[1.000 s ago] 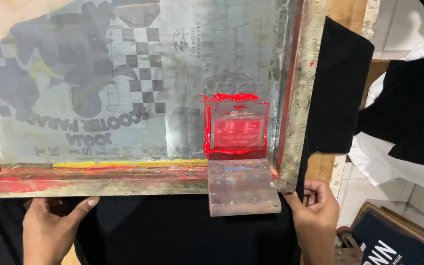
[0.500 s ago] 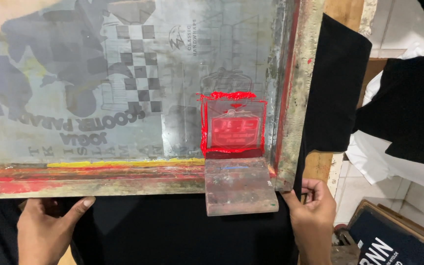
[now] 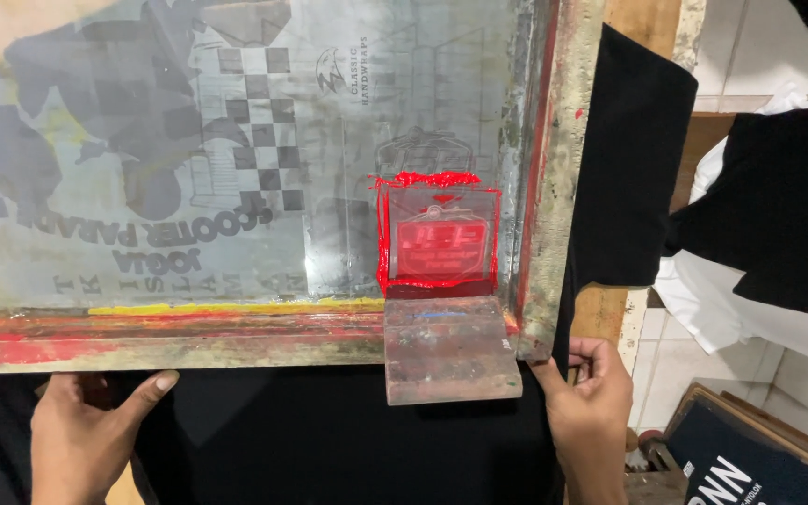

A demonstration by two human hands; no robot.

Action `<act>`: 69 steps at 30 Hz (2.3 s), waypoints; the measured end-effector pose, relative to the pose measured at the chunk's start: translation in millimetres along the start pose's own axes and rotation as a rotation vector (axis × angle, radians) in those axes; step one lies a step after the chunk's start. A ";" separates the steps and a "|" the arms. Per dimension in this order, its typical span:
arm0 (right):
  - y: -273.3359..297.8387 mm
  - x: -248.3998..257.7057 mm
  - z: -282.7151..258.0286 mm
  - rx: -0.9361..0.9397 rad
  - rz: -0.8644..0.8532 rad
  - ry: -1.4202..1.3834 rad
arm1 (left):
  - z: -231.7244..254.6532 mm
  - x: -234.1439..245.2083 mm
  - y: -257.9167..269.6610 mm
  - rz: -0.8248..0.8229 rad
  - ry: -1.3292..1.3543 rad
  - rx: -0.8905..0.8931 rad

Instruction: The person performs screen printing on black t-shirts by placing a screen over the garment and using a squeegee to apply red ink. They then lift the screen to reveal the printed logo and move the t-shirt to a drying rack.

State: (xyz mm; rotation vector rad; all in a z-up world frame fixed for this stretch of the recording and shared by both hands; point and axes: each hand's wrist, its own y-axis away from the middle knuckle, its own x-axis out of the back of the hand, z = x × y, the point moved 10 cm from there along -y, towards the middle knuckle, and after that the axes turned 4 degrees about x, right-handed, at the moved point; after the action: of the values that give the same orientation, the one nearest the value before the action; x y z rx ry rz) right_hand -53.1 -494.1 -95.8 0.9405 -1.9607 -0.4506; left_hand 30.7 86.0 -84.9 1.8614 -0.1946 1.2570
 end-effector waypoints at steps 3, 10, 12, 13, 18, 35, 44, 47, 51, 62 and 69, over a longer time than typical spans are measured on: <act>0.0 1.0 -1.4 -0.027 0.003 0.044 | 4.1 2.6 4.3 -0.011 0.004 0.032; 1.1 1.8 -1.5 -0.049 0.007 0.089 | -0.8 1.2 0.6 0.009 -0.006 0.004; 2.8 1.2 -5.1 -0.034 0.001 0.078 | 1.2 2.3 2.2 0.000 -0.009 0.030; 4.0 0.7 -7.6 -0.020 -0.006 0.066 | 0.8 2.7 3.1 -0.008 -0.013 0.056; 1.2 2.4 -1.4 0.018 -0.004 0.108 | 11.0 7.6 9.8 0.013 0.075 -0.015; -0.6 1.4 5.7 0.022 0.013 0.084 | 3.4 2.6 5.1 -0.019 0.078 0.029; 0.6 0.0 3.3 0.018 0.010 0.064 | 12.1 4.7 9.4 -0.024 0.133 -0.006; 0.6 0.9 2.5 0.034 0.013 0.093 | 13.0 5.0 8.9 -0.005 0.127 -0.037; 1.4 1.6 2.4 0.040 0.005 0.130 | 13.0 4.2 10.3 -0.018 0.137 -0.038; 5.6 -1.6 -7.7 0.001 -0.018 0.158 | 21.6 9.1 16.8 -0.040 0.171 -0.060; 5.6 -1.5 -9.3 0.010 0.000 0.124 | 17.3 8.4 13.9 -0.020 0.175 -0.060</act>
State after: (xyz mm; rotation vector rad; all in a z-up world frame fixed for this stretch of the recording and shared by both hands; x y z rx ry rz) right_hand -47.2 -488.9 -88.2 0.9524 -1.8529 -0.3735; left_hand 38.9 67.6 -72.4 1.6890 -0.1177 1.3777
